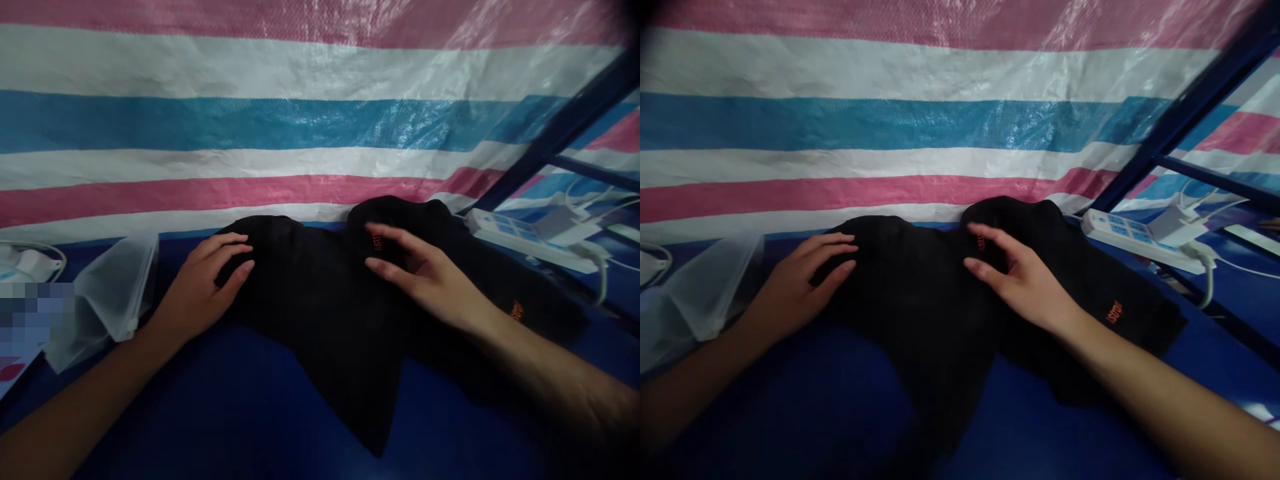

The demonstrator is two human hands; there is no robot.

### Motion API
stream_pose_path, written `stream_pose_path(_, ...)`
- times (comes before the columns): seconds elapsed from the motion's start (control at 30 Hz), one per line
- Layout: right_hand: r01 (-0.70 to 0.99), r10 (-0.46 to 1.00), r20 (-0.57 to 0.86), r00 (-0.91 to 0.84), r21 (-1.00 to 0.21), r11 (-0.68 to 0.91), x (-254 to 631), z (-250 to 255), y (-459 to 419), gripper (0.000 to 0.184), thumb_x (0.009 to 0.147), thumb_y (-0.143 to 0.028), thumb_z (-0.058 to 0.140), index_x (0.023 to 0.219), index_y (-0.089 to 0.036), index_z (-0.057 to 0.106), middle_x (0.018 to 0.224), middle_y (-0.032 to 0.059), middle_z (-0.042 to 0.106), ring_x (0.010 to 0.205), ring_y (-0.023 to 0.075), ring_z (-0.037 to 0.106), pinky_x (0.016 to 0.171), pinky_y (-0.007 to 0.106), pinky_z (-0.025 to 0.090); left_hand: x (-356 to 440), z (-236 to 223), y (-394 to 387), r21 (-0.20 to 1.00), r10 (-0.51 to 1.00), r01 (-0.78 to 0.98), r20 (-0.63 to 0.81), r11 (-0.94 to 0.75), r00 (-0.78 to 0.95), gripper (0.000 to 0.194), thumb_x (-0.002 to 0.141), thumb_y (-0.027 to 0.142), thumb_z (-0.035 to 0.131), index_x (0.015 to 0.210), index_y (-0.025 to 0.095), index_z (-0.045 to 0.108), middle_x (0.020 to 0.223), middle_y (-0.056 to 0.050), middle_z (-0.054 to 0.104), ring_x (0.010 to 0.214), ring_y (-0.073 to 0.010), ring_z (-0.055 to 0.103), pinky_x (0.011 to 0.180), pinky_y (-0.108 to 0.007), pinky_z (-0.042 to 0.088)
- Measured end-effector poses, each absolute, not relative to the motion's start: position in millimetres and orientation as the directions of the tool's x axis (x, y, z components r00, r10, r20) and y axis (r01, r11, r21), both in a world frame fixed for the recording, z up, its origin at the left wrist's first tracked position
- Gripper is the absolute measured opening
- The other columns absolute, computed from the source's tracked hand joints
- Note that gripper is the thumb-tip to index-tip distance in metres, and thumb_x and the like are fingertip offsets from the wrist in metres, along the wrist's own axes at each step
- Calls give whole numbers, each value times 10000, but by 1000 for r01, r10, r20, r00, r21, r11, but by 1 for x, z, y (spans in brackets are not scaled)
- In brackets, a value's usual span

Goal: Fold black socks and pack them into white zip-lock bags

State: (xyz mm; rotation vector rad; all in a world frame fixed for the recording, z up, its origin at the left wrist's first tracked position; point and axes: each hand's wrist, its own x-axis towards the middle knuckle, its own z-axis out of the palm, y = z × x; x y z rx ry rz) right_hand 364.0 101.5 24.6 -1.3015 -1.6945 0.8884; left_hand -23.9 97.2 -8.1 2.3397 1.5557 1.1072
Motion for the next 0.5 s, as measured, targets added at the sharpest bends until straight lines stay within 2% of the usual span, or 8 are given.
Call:
stream_pose_path(0.07,568,959,147,-244,-780,264,368,26,103,618,929,-651,890,1448,-329,792,1426,84,787,1378,377,729,1185,584,626,-24,-10,97,439,842,779,500,-447,202,339,1109,550,631,1265,300,798,1557,-86,731,1578,-376,603,1397,-661,396)
stream_pose_path(0.13,672,948,160,-276,-673,309,372,28,103,692,887,-674,912,1461,-307,791,1393,102,789,1327,392,746,1146,609,639,-26,-12,97,418,856,824,495,-382,145,377,1115,568,601,1268,293,807,1664,-107,648,1688,-398,473,1435,-677,309)
stream_pose_path(0.2,701,927,195,-321,-609,371,375,32,103,771,866,-659,936,1525,-301,759,1388,105,791,1270,379,766,1078,563,669,-31,-14,98,442,893,862,450,-248,26,489,1110,634,564,1349,281,804,1817,-128,484,1788,-446,277,1449,-718,233)
stream_pose_path(0.27,673,904,152,-400,-621,402,381,36,103,737,889,-635,935,1533,-319,764,1262,71,828,1086,312,806,908,440,701,-36,-15,101,486,922,865,378,-121,-83,604,1101,697,530,1446,270,783,1876,-156,395,1809,-504,172,1426,-794,203)
stream_pose_path(0.33,638,876,61,-478,-662,394,387,40,104,655,906,-602,936,1487,-330,803,1027,18,827,795,210,760,665,304,637,-40,-15,104,520,935,851,334,-77,-119,640,1104,705,504,1472,255,773,1797,-190,519,1770,-526,287,1394,-835,239)
stream_pose_path(0.4,635,865,-12,-501,-685,358,390,44,104,608,907,-572,940,1448,-317,829,863,-20,772,611,145,645,504,243,520,-44,-14,107,539,937,838,329,-81,-120,618,1106,690,505,1430,245,785,1621,-184,699,1636,-487,539,1368,-792,356)
stream_pose_path(0.43,640,869,-21,-495,-685,348,391,47,103,605,904,-560,942,1443,-308,832,862,-20,770,600,138,633,484,235,504,-44,-13,108,549,934,831,335,-85,-126,598,1103,683,515,1403,246,791,1549,-166,753,1554,-457,631,1349,-750,419)
stream_pose_path(0.5,633,880,30,-475,-682,365,389,53,101,598,901,-544,945,1436,-298,838,984,16,823,699,165,720,540,239,575,-43,-8,107,565,920,819,365,-98,-142,550,1099,663,535,1368,256,790,1486,-133,792,1439,-410,721,1297,-671,521)
